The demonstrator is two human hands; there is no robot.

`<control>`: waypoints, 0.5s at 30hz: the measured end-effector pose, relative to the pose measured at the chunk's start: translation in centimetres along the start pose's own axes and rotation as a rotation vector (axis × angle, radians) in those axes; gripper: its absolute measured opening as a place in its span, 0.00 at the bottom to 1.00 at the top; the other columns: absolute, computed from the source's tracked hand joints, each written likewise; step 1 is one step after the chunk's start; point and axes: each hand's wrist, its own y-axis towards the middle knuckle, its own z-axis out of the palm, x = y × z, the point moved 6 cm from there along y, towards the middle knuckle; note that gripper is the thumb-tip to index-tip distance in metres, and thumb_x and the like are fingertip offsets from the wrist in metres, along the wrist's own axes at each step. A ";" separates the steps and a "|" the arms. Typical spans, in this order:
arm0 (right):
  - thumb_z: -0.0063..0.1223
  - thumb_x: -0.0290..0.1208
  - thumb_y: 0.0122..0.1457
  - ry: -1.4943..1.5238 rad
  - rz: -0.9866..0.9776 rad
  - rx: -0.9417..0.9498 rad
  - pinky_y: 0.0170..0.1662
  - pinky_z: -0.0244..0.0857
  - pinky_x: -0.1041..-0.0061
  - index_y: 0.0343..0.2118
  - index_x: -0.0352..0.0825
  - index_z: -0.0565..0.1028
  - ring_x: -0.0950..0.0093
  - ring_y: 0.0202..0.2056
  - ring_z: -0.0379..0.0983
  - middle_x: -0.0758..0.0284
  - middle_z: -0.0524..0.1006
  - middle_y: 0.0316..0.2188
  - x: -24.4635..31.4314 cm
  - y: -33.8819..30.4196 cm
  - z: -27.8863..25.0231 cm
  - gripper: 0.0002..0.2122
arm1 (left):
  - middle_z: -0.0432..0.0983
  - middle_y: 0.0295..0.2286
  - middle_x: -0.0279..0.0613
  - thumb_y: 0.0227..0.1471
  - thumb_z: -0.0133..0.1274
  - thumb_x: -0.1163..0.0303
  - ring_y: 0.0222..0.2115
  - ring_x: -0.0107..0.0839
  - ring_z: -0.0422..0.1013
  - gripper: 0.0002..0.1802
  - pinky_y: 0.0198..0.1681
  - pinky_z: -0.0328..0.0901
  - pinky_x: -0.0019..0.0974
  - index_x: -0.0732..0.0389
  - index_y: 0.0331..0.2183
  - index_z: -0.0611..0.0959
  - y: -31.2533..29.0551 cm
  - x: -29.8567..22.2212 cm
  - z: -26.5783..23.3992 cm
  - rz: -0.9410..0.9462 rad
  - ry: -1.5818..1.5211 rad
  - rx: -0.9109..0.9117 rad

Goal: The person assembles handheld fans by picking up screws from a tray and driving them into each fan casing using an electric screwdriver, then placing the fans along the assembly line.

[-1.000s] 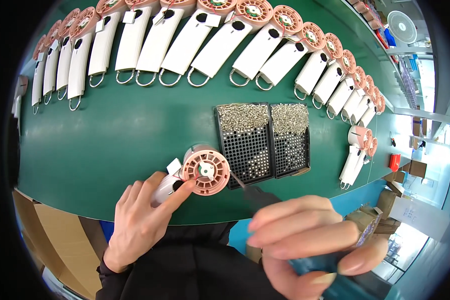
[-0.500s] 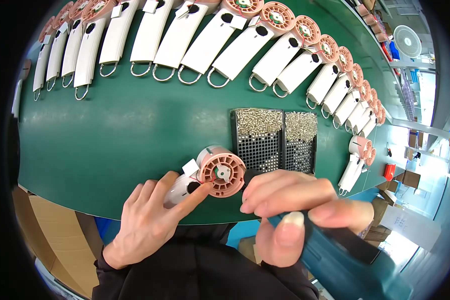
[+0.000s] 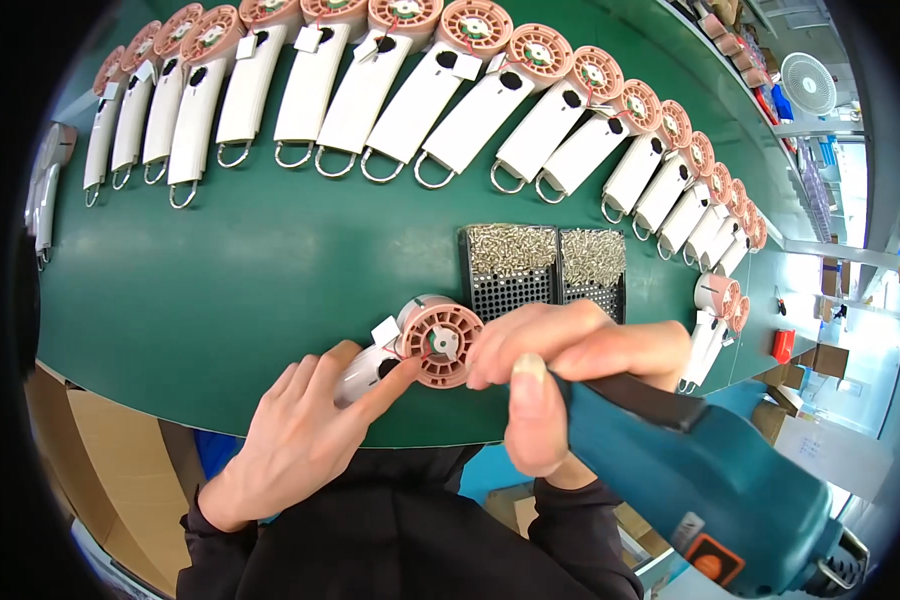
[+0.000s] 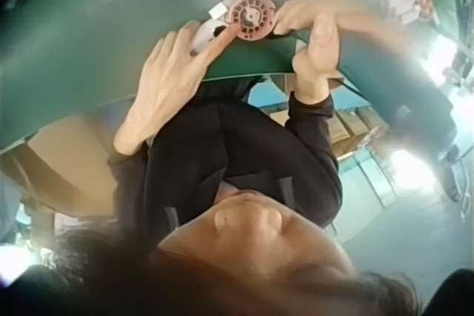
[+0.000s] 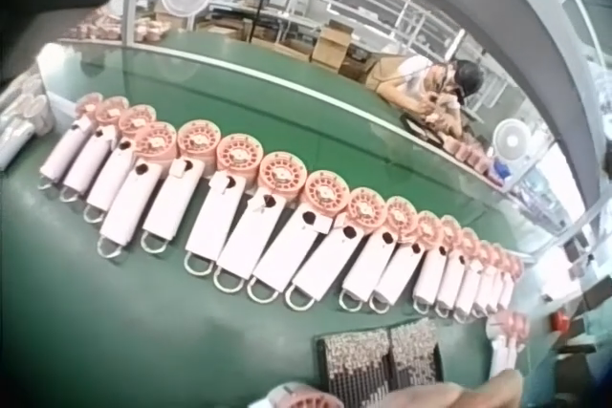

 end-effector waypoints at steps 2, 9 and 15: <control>0.43 0.26 0.58 0.006 0.000 0.019 0.16 0.66 0.70 0.34 0.36 0.55 0.71 0.12 0.65 0.62 0.65 0.17 0.1 0.1 -0.6 0.09 | 0.67 0.36 0.48 0.38 0.51 0.78 0.26 0.35 0.66 0.38 0.30 0.65 0.33 0.47 0.55 0.70 0.4 -0.5 -0.2 0.019 -0.006 -0.014; 0.58 0.14 0.47 0.403 -0.173 0.058 0.22 0.65 0.73 0.34 0.31 0.65 0.69 0.20 0.71 0.61 0.73 0.20 4.5 -0.4 -3.6 0.15 | 0.68 0.35 0.48 0.42 0.52 0.78 0.28 0.41 0.69 0.32 0.33 0.66 0.38 0.50 0.52 0.73 0.8 -1.7 -1.8 -0.009 -0.048 -0.016; 0.34 0.38 0.64 0.180 -0.817 -0.698 0.13 0.56 0.78 0.41 0.31 0.61 0.76 0.10 0.57 0.68 0.62 0.18 13.7 -7.7 -13.6 0.13 | 0.67 0.33 0.46 0.41 0.53 0.76 0.29 0.41 0.69 0.33 0.33 0.67 0.37 0.47 0.53 0.72 6.2 -8.3 -2.9 0.353 -0.082 -0.041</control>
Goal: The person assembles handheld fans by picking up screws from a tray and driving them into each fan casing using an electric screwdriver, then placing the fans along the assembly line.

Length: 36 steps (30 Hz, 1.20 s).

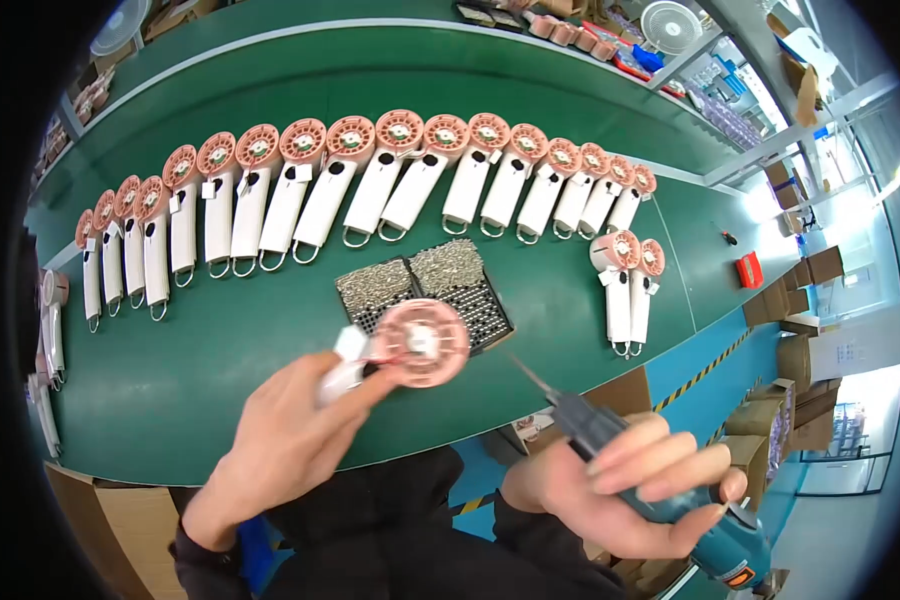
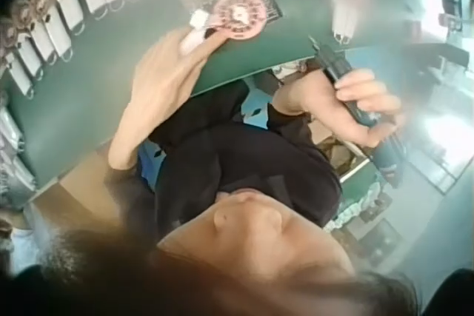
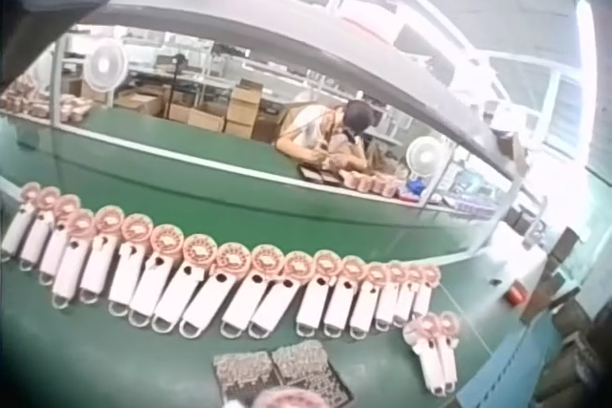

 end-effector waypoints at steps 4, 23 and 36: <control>0.34 0.36 0.64 -0.165 -0.056 -0.020 0.13 0.56 0.78 0.41 0.31 0.61 0.77 0.10 0.57 0.67 0.62 0.18 2.1 0.3 -2.0 0.12 | 0.67 0.34 0.48 0.50 0.51 0.71 0.35 0.45 0.70 0.30 0.35 0.67 0.43 0.46 0.55 0.67 7.1 -2.7 5.1 0.060 -0.349 0.162; 0.30 0.33 0.64 -0.311 -0.016 0.107 0.13 0.60 0.76 0.42 0.31 0.60 0.75 0.10 0.60 0.65 0.64 0.18 2.0 0.6 -2.4 0.11 | 0.49 0.48 0.77 0.45 0.49 0.74 0.47 0.72 0.56 0.49 0.54 0.54 0.57 0.70 0.59 0.37 19.3 -6.1 23.9 -0.158 -0.784 -0.153; 0.33 0.42 0.63 -0.291 0.090 -0.058 0.09 0.52 0.80 0.20 0.37 0.64 0.79 0.08 0.55 0.71 0.60 0.10 -5.5 -2.1 0.4 0.18 | 0.72 0.36 0.52 0.55 0.46 0.69 0.39 0.46 0.70 0.17 0.43 0.65 0.41 0.64 0.46 0.70 -0.6 13.8 -5.8 -0.428 -0.427 -0.588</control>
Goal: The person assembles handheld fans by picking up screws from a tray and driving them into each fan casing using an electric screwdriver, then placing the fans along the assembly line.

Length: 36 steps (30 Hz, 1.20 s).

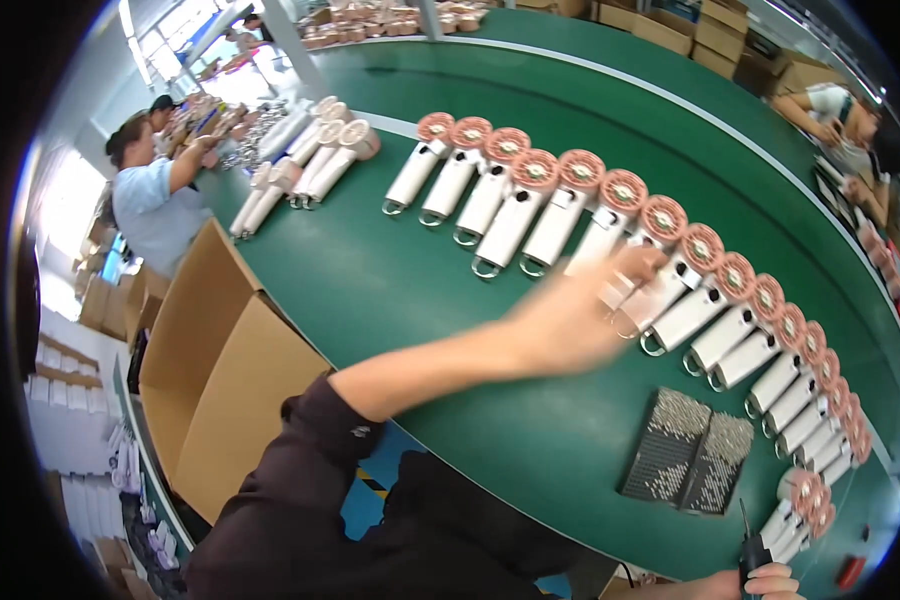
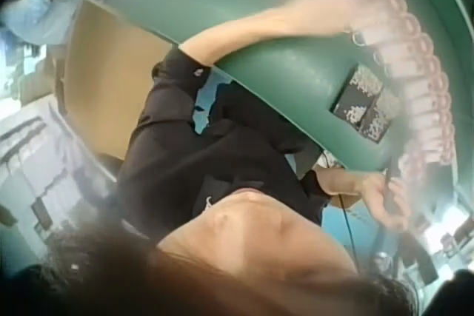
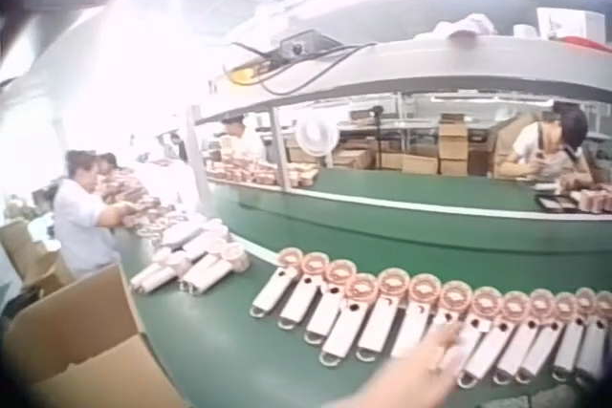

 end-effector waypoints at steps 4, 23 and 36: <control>0.29 0.39 0.63 -0.058 0.062 0.138 0.18 0.64 0.72 0.18 0.35 0.65 0.73 0.11 0.60 0.68 0.60 0.08 -2.3 -1.2 3.2 0.19 | 0.73 0.32 0.49 0.52 0.49 0.70 0.35 0.38 0.70 0.13 0.39 0.65 0.39 0.66 0.39 0.72 -2.6 8.9 -21.6 -0.064 0.484 -0.622; 0.38 0.23 0.57 0.046 0.605 0.453 0.12 0.61 0.72 0.40 0.38 0.57 0.72 0.09 0.58 0.64 0.63 0.15 -7.5 -6.2 6.3 0.09 | 0.68 0.21 0.32 0.50 0.56 0.55 0.16 0.21 0.65 0.19 0.15 0.57 0.24 0.60 0.37 0.76 -12.9 18.0 -34.7 -0.765 0.406 -0.490; 0.44 0.24 0.56 0.012 0.698 0.451 0.13 0.62 0.70 0.41 0.36 0.57 0.71 0.10 0.62 0.62 0.65 0.13 -10.3 -7.4 5.4 0.12 | 0.71 0.30 0.50 0.59 0.43 0.67 0.14 0.29 0.68 0.20 0.15 0.66 0.28 0.70 0.48 0.64 -17.7 5.4 -5.5 -0.740 -0.545 -0.421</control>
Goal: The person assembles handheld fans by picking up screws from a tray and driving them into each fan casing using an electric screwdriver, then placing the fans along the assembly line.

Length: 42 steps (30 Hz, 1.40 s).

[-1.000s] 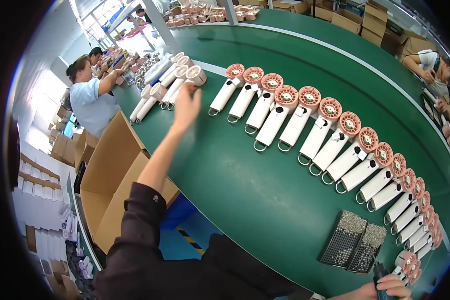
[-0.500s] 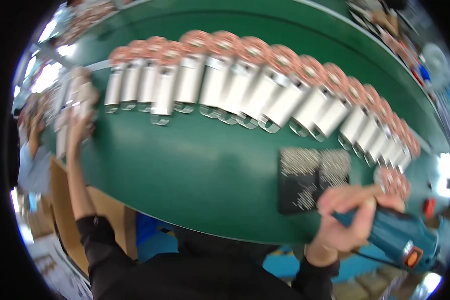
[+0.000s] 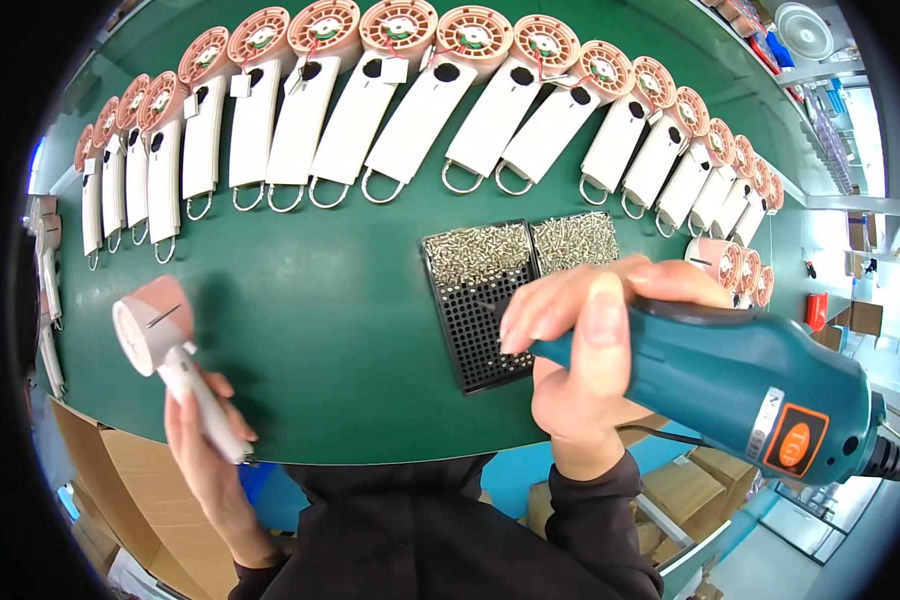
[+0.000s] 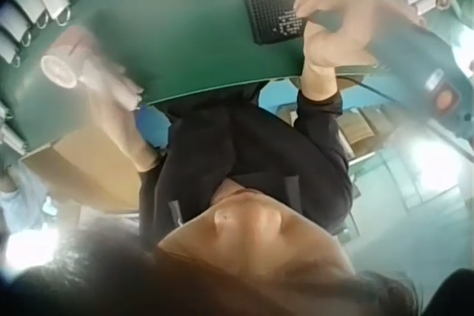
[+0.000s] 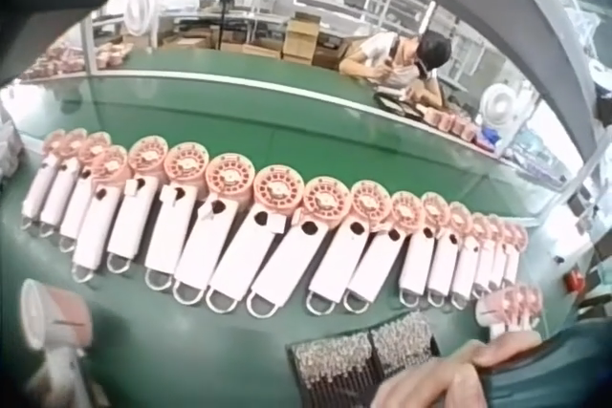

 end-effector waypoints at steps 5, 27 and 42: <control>0.44 0.24 0.55 -0.060 -0.020 0.031 0.12 0.63 0.71 0.40 0.35 0.58 0.72 0.09 0.62 0.62 0.64 0.13 -1.0 0.1 0.2 0.12 | 0.69 0.35 0.49 0.60 0.40 0.68 0.23 0.31 0.71 0.22 0.25 0.70 0.32 0.68 0.52 0.59 -0.6 2.1 5.9 -0.141 -0.014 0.143; 0.37 0.28 0.63 0.041 -0.086 0.148 0.13 0.62 0.68 0.42 0.38 0.58 0.68 0.11 0.63 0.63 0.66 0.18 1.2 -0.9 1.6 0.07 | 0.61 0.51 0.52 0.56 0.43 0.81 0.50 0.40 0.66 0.30 0.46 0.69 0.39 0.61 0.56 0.50 0.3 4.9 13.8 -0.204 -0.294 0.373; 0.40 0.30 0.60 0.163 -0.102 0.375 0.12 0.65 0.73 0.40 0.34 0.55 0.70 0.08 0.63 0.62 0.65 0.17 2.3 -5.3 5.7 0.10 | 0.62 0.51 0.52 0.56 0.44 0.79 0.50 0.41 0.66 0.28 0.46 0.69 0.41 0.61 0.55 0.51 0.3 5.3 13.6 -0.179 -0.309 0.383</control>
